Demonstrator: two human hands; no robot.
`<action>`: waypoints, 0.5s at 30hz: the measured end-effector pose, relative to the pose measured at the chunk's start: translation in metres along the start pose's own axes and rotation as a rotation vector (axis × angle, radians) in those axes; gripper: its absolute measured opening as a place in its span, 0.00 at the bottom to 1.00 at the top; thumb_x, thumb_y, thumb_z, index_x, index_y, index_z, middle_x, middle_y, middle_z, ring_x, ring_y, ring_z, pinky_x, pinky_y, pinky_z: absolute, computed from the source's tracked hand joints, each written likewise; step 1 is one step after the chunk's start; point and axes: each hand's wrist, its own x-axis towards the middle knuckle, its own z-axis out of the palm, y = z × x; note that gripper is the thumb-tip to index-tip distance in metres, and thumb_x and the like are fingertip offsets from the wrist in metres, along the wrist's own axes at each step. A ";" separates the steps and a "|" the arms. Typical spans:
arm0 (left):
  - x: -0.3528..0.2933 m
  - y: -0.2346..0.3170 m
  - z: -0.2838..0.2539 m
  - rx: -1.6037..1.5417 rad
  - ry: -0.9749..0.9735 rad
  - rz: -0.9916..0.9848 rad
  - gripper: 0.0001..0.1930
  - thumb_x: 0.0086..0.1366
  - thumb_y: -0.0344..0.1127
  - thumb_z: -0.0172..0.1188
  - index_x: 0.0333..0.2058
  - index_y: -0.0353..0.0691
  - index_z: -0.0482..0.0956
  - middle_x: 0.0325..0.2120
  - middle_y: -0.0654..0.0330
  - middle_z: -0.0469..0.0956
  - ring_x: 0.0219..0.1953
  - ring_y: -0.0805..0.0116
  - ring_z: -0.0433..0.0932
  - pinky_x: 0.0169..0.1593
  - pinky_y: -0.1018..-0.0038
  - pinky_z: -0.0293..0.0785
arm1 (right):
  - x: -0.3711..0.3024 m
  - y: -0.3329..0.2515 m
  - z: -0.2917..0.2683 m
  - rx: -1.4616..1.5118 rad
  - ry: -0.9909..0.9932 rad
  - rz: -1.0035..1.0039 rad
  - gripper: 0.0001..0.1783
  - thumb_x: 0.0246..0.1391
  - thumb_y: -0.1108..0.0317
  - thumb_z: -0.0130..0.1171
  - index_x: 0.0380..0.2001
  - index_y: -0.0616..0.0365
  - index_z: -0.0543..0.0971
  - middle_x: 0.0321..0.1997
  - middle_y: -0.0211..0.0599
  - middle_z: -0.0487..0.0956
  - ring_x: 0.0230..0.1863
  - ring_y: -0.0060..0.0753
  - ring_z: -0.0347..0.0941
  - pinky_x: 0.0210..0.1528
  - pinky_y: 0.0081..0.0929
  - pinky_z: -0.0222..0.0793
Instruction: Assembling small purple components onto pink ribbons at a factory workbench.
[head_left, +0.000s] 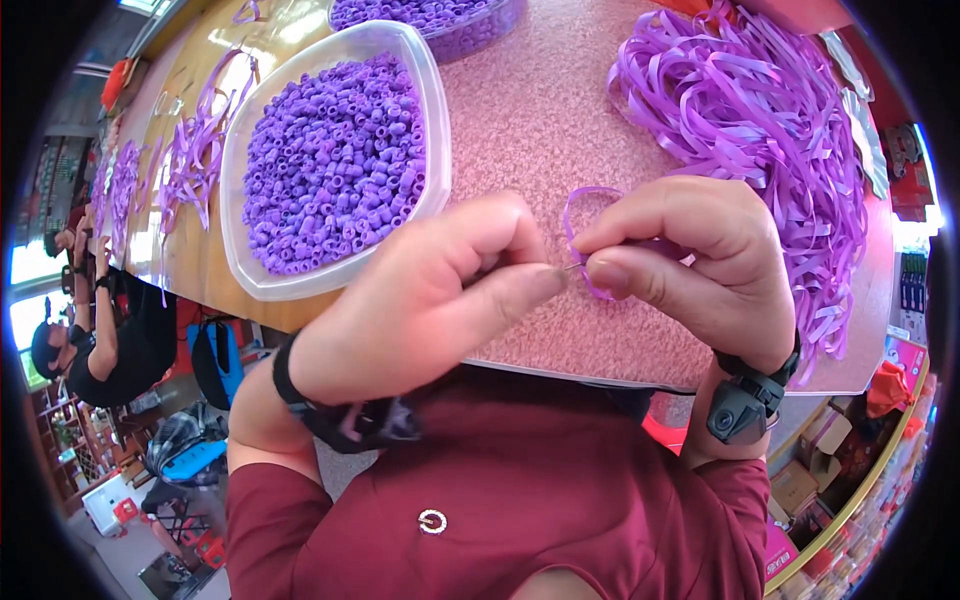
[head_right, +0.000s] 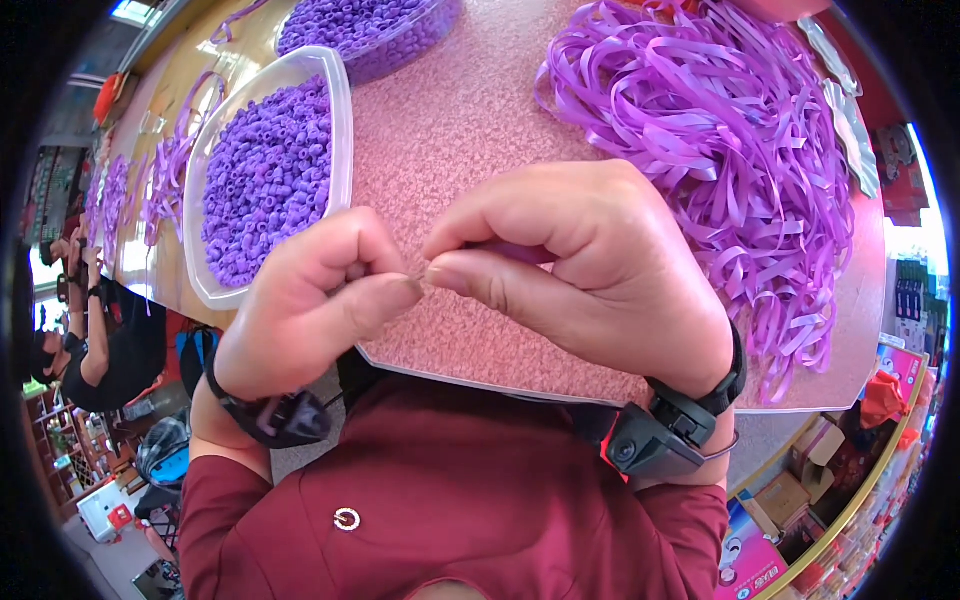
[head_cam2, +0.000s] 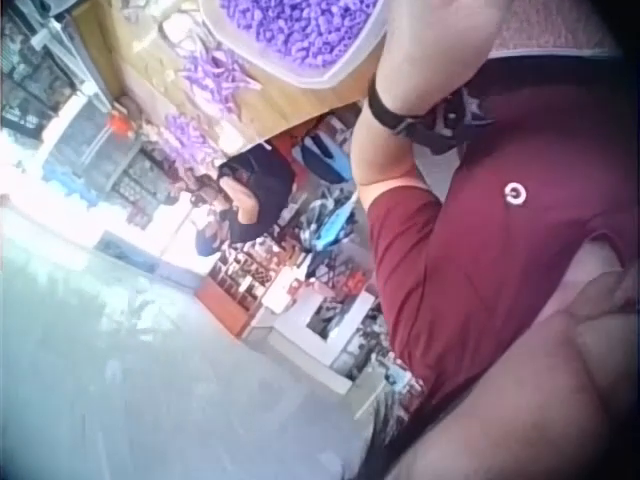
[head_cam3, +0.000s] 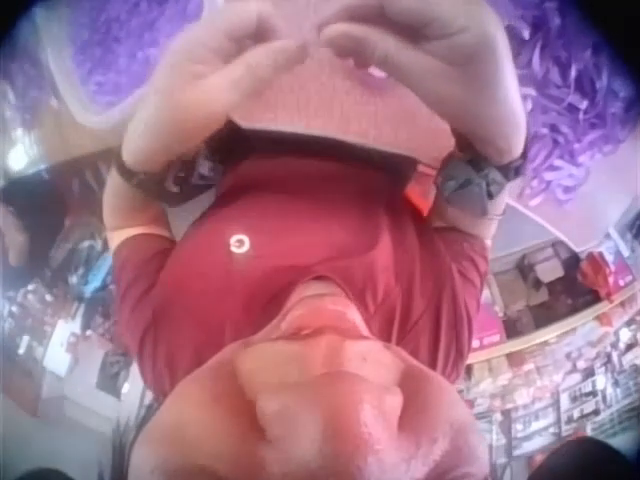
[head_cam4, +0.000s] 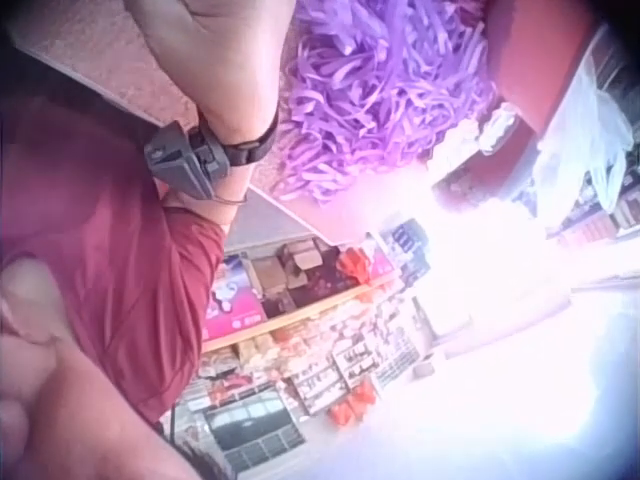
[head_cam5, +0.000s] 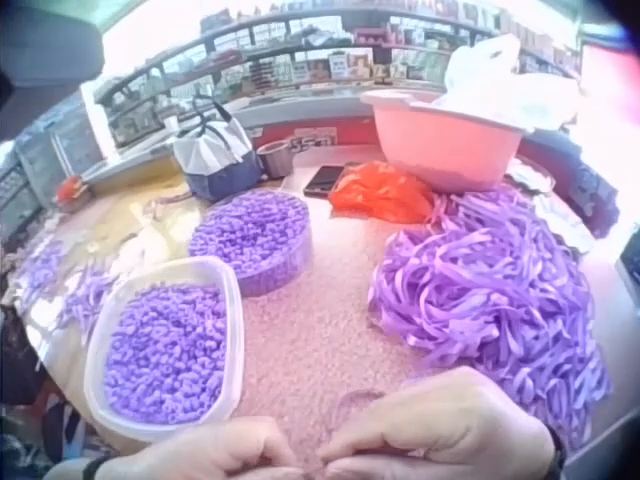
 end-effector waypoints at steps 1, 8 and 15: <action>-0.001 0.003 -0.003 -0.318 -0.080 -0.227 0.07 0.60 0.32 0.54 0.28 0.37 0.68 0.17 0.69 0.65 0.17 0.84 0.60 0.19 0.86 0.54 | 0.001 -0.001 0.002 -0.013 -0.011 -0.042 0.08 0.42 0.74 0.63 0.29 0.63 0.78 0.23 0.35 0.77 0.24 0.23 0.74 0.25 0.17 0.66; -0.020 0.006 -0.010 -0.801 -0.238 -0.522 0.08 0.64 0.38 0.50 0.33 0.39 0.69 0.18 0.73 0.65 0.19 0.87 0.60 0.21 0.88 0.56 | 0.003 0.001 0.013 -0.029 -0.051 -0.207 0.08 0.40 0.74 0.64 0.28 0.60 0.79 0.24 0.35 0.78 0.23 0.28 0.75 0.24 0.20 0.67; -0.028 -0.003 0.001 0.410 0.107 0.283 0.07 0.60 0.25 0.52 0.37 0.34 0.74 0.18 0.62 0.67 0.17 0.75 0.65 0.24 0.83 0.62 | -0.001 0.000 0.022 -0.148 0.055 -0.240 0.08 0.40 0.70 0.65 0.26 0.60 0.79 0.20 0.33 0.77 0.21 0.28 0.74 0.22 0.20 0.65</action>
